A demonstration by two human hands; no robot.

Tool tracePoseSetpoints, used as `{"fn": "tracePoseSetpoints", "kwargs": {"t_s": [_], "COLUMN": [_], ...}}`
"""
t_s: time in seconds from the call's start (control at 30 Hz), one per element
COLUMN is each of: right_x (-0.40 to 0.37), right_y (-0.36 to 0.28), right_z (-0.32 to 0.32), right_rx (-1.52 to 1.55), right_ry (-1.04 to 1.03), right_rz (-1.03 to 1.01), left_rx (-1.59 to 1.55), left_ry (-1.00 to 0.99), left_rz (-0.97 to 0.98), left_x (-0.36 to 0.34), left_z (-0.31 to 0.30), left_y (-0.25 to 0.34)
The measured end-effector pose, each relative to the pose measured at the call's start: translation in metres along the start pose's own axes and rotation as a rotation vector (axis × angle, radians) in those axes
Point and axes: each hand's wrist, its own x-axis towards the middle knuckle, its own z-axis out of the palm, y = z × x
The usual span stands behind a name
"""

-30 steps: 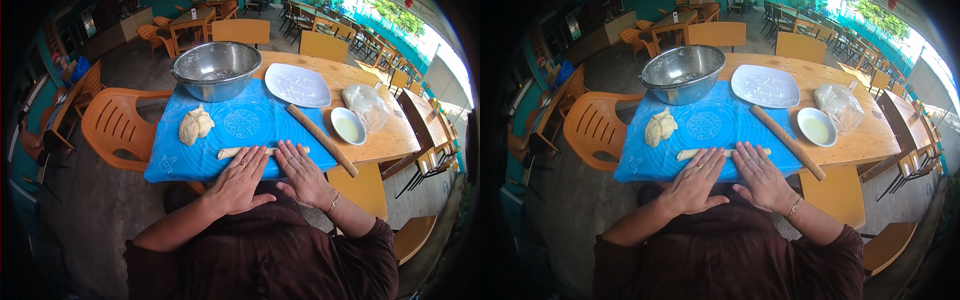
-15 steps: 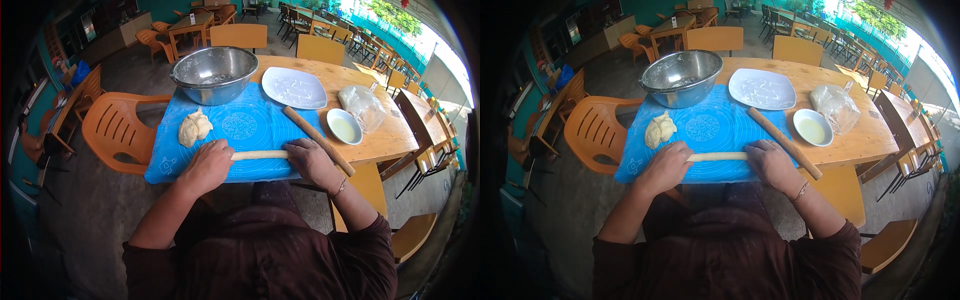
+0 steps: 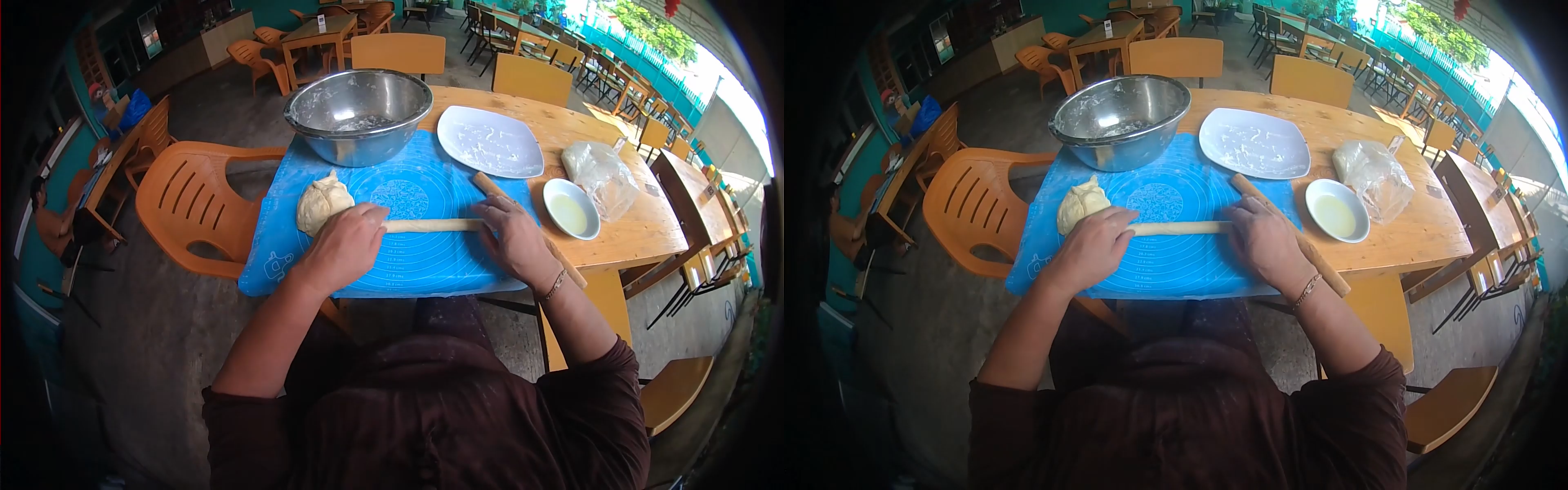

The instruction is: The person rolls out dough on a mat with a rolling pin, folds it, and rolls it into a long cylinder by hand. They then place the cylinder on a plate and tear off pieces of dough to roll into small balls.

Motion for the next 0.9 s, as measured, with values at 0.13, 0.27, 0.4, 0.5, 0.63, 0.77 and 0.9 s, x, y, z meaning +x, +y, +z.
{"fn": "tracePoseSetpoints", "kwargs": {"t_s": [0.13, 0.27, 0.4, 0.5, 0.63, 0.77, 0.9], "right_x": [0.023, 0.028, 0.007, -0.016, -0.043, -0.062, -0.072], "right_y": [-0.011, 0.001, -0.002, -0.011, -0.027, -0.036, -0.036], "right_z": [0.004, 0.025, 0.028, 0.024, 0.013, 0.003, -0.003], "right_rx": [-0.021, -0.12, -0.175, -0.175, -0.132, -0.128, -0.104], "right_ry": [-0.021, -0.109, -0.167, -0.157, -0.116, -0.149, -0.172], "right_rz": [-0.01, 0.042, 0.043, 0.019, -0.032, -0.056, -0.05], "left_rx": [-0.015, 0.115, 0.186, 0.268, 0.27, 0.242, 0.182], "left_ry": [0.152, -0.101, -0.169, -0.138, -0.118, -0.075, -0.005], "left_rz": [0.067, -0.104, -0.156, -0.041, 0.078, 0.158, 0.192], "left_x": [0.036, 0.061, 0.04, 0.017, -0.019, -0.047, -0.063], "left_z": [0.0, 0.035, 0.05, 0.045, 0.038, 0.038, 0.035], "left_y": [0.012, 0.013, 0.015, 0.022, 0.035, 0.042, 0.041]}}
